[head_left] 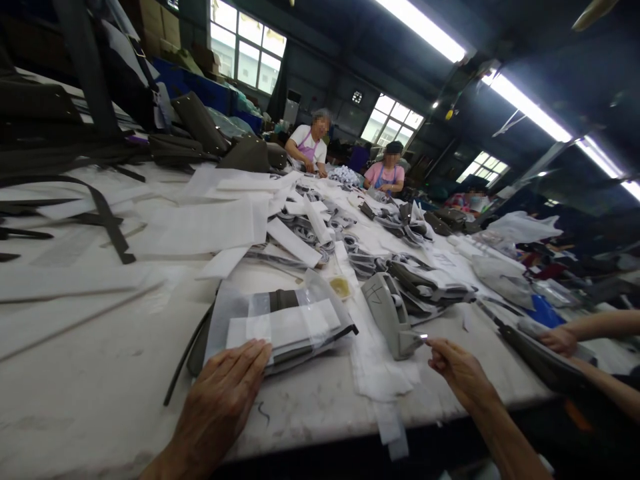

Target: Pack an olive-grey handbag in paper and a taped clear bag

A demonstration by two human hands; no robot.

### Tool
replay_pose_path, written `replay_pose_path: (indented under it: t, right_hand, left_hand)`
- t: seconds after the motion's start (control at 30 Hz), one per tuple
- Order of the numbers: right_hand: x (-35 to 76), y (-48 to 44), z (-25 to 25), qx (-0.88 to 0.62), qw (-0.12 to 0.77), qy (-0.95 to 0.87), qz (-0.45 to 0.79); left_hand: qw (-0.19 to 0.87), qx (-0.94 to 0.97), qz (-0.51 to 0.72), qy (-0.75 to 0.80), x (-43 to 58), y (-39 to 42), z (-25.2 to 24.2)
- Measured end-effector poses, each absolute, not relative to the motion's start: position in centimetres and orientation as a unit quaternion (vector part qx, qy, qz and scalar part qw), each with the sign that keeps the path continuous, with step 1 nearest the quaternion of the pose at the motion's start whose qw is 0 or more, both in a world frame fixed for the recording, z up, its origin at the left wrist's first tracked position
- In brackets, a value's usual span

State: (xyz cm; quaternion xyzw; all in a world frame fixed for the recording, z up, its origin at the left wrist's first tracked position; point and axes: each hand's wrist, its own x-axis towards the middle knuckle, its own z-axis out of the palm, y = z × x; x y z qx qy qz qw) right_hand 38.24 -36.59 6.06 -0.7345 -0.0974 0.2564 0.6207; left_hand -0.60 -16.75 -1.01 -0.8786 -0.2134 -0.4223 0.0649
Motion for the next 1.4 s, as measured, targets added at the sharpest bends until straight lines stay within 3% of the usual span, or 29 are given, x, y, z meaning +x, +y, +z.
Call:
replay_pose_path:
  t: [0.33,0.67,0.9,1.07,1.23,1.4]
  right_hand:
    - [38.0,-37.1,8.6,-0.732,0.566,-0.16,0.343]
    - [38.9,-42.5,5.4,-0.789,0.521,-0.093,0.312]
    - [39.4,-43.2,5.7,-0.845,0.463,-0.096,0.25]
    - [39.2,-41.3,6.6,-0.837,0.478,-0.208,0.165]
    - [37.9,-38.5,7.8,-0.768,0.524,-0.316,0.191]
    - [38.0,-35.9,8.8,-0.757,0.551,-0.283,0.21]
  left_hand:
    - [0.083,-0.885,-0.411,-0.2,-0.7,-16.6,-0.7]
    - [0.1,-0.888,-0.401,-0.203,-0.8,-16.6,-0.8]
    - [0.102,-0.891,-0.396,-0.196,-0.9,-16.3,-1.2]
    - [0.105,-0.892,-0.39,-0.202,-0.9,-16.4,-1.2]
    - [0.113,-0.892,-0.388,-0.2,-0.9,-16.5,-1.0]
    - [0.113,-0.891,-0.392,-0.201,-0.8,-16.5,-0.7]
